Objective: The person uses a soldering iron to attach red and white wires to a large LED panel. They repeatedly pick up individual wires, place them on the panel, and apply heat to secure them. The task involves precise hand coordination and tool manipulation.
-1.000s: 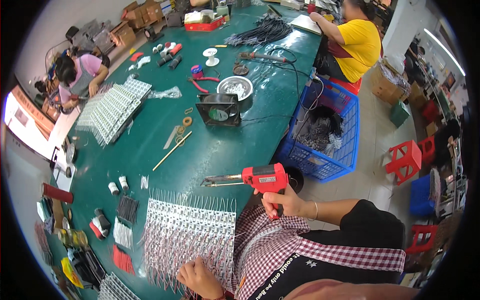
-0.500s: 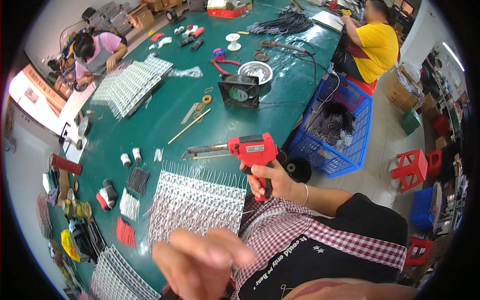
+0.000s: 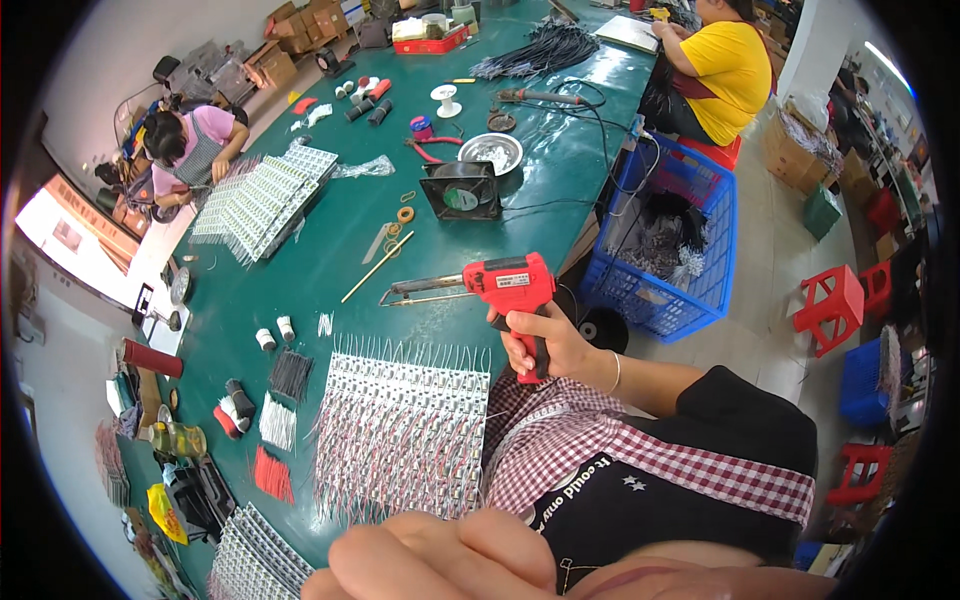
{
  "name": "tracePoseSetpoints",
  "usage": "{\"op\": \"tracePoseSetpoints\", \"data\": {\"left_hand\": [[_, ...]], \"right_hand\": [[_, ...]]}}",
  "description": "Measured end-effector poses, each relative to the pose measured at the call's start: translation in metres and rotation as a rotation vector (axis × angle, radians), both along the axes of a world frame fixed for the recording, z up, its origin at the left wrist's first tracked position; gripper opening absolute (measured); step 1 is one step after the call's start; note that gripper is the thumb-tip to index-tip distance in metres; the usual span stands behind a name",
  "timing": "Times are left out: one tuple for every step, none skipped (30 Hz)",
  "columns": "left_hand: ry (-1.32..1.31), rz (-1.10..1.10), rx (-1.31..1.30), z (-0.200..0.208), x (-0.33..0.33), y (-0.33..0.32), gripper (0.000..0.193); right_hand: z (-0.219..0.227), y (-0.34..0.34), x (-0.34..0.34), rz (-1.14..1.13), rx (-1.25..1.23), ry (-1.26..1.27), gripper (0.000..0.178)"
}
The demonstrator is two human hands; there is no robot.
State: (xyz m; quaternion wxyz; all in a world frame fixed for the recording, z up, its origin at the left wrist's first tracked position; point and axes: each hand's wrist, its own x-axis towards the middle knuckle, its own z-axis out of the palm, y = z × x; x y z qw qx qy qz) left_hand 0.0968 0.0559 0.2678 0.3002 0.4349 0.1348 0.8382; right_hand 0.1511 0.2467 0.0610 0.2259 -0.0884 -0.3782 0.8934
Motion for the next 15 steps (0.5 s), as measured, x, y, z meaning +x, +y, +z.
{"op": "tracePoseSetpoints", "data": {"left_hand": [[0.011, -0.011, 0.01, 0.0, 0.003, -0.001, 0.025], [0.028, -0.036, 0.032, -0.002, 0.001, 0.0, 0.025], [0.039, -0.065, 0.044, -0.001, 0.005, 0.0, 0.024], [0.051, -0.096, 0.055, -0.002, 0.008, -0.001, 0.023], [0.058, -0.131, 0.058, -0.002, 0.013, -0.003, 0.021], [0.059, -0.137, 0.085, -0.003, 0.02, -0.003, 0.02], [0.063, -0.14, 0.113, -0.007, 0.025, -0.003, 0.018], [0.064, -0.112, 0.165, -0.014, 0.031, -0.001, 0.017], [0.078, -0.101, 0.182, -0.015, 0.036, -0.002, 0.016], [0.085, -0.09, 0.192, -0.017, 0.041, -0.003, 0.015], [0.106, -0.094, 0.168, -0.015, 0.045, -0.005, 0.015], [0.128, -0.099, 0.15, -0.014, 0.045, -0.005, 0.014], [0.143, -0.103, 0.136, -0.013, 0.046, -0.007, 0.014], [0.16, -0.108, 0.129, -0.013, 0.042, -0.006, 0.014], [0.149, -0.089, 0.109, -0.018, 0.042, -0.012, 0.013]], "right_hand": [[0.001, -0.001, 0.0, 0.01, 0.003, 0.025, 0.027], [0.002, -0.002, 0.002, 0.012, 0.011, 0.027, 0.027], [0.003, -0.003, 0.005, 0.014, 0.018, 0.028, 0.027], [0.004, -0.004, 0.008, 0.014, 0.027, 0.029, 0.027], [0.002, -0.005, 0.01, 0.02, 0.021, 0.031, 0.027], [0.0, -0.005, 0.013, 0.026, 0.015, 0.032, 0.026], [0.0, -0.005, 0.015, 0.032, 0.009, 0.032, 0.026], [0.001, -0.007, 0.018, 0.033, 0.015, 0.034, 0.026], [0.002, -0.009, 0.02, 0.035, 0.021, 0.037, 0.026], [0.001, -0.011, 0.024, 0.039, 0.018, 0.03, 0.026], [0.001, -0.011, 0.027, 0.039, 0.035, 0.049, 0.025], [0.0, -0.01, 0.03, 0.03, 0.025, 0.051, 0.025], [-0.001, -0.009, 0.033, 0.025, 0.016, 0.047, 0.024], [-0.002, -0.009, 0.037, 0.021, 0.007, 0.043, 0.024], [-0.001, -0.01, 0.041, 0.006, 0.011, 0.038, 0.024]]}}
